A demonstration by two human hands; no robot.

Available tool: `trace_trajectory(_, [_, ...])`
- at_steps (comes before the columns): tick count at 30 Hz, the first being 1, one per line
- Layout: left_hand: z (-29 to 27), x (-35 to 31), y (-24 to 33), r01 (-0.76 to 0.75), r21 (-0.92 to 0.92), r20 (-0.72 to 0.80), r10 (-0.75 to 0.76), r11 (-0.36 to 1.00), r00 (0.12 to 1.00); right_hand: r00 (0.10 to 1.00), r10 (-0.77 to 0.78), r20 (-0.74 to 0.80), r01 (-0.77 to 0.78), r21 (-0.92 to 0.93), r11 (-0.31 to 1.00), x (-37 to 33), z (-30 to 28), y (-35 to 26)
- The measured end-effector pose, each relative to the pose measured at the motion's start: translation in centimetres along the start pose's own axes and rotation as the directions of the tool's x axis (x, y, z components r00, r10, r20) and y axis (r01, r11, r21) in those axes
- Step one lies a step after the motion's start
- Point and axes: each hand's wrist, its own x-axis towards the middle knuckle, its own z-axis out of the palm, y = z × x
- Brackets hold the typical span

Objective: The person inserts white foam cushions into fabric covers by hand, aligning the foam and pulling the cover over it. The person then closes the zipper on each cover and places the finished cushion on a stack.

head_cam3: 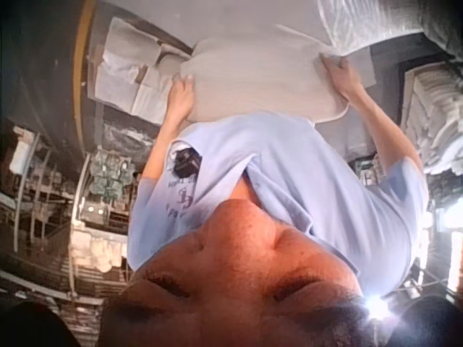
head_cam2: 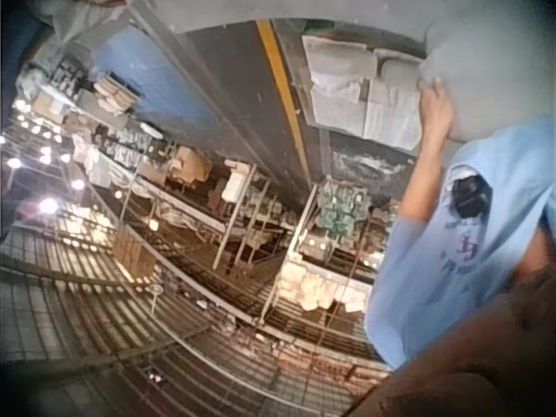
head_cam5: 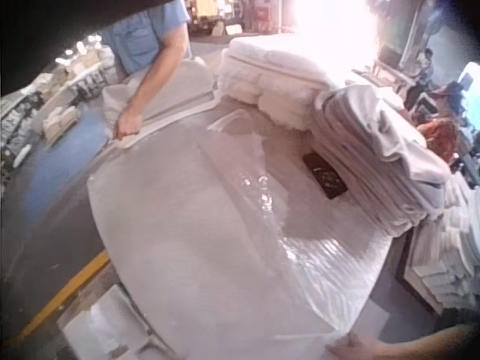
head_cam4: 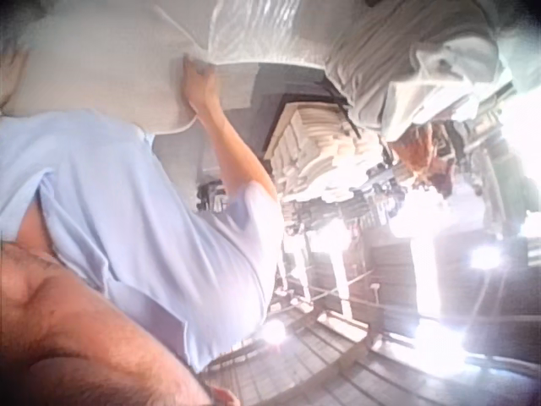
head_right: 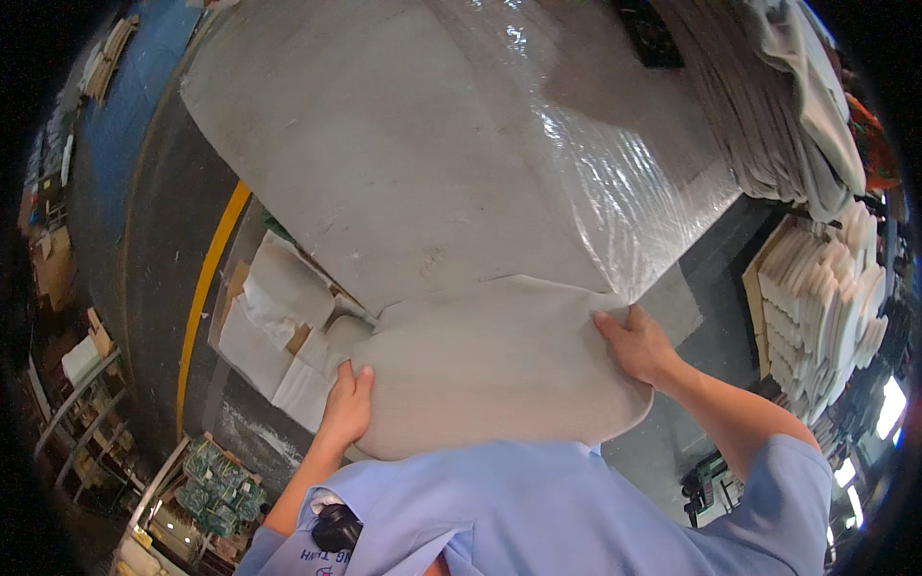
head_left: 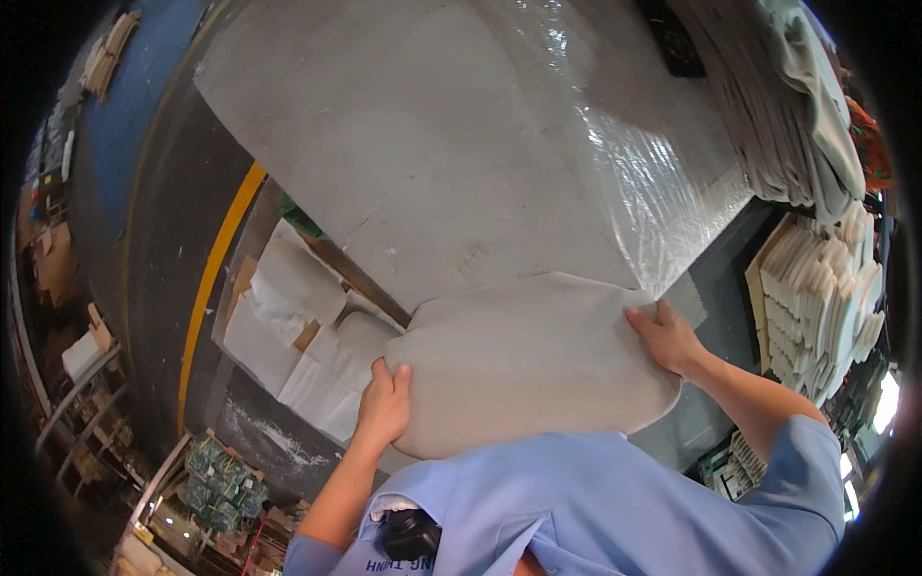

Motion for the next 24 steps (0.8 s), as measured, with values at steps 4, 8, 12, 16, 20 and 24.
trace_trajectory(4, [-0.1, 2.3, -0.2, 0.009, 0.017, 0.025, -0.009, 1.0, 1.0, 0.999, -0.016, 0.028, 0.013, 0.097, 0.995, 1.6, 0.5, 0.6])
trace_trajectory(8, [0.0, 4.1, -0.5, 0.055, -0.019, 0.055, -0.054, 0.998, 0.997, 0.999, 0.027, 0.046, -0.031, 0.087, 0.996, 2.6, 0.1, 0.2])
trace_trajectory(12, [0.5, 5.7, -1.1, 0.032, -0.057, 0.03, -0.03, 0.998, 0.999, 0.995, 0.027, 0.097, -0.043, 0.161, 0.986, 3.3, -0.3, 0.5])
trace_trajectory(16, [0.9, 7.2, -3.0, 0.096, -0.199, 0.107, -0.076, 0.975, 0.991, 0.996, 0.027, 0.08, -0.04, 0.169, 0.985, 4.5, 0.5, 1.0])
trace_trajectory(20, [0.3, 6.3, -0.8, 0.147, -0.317, 0.143, -0.106, 0.937, 0.984, 0.997, 0.033, 0.07, -0.038, 0.074, 0.997, 5.3, 0.5, 0.9])
trace_trajectory(24, [0.8, 7.4, -0.7, 0.142, -0.333, 0.102, -0.115, 0.932, 0.988, 0.993, -0.042, 0.114, 0.024, 0.155, 0.988, 5.8, 0.5, 2.0])
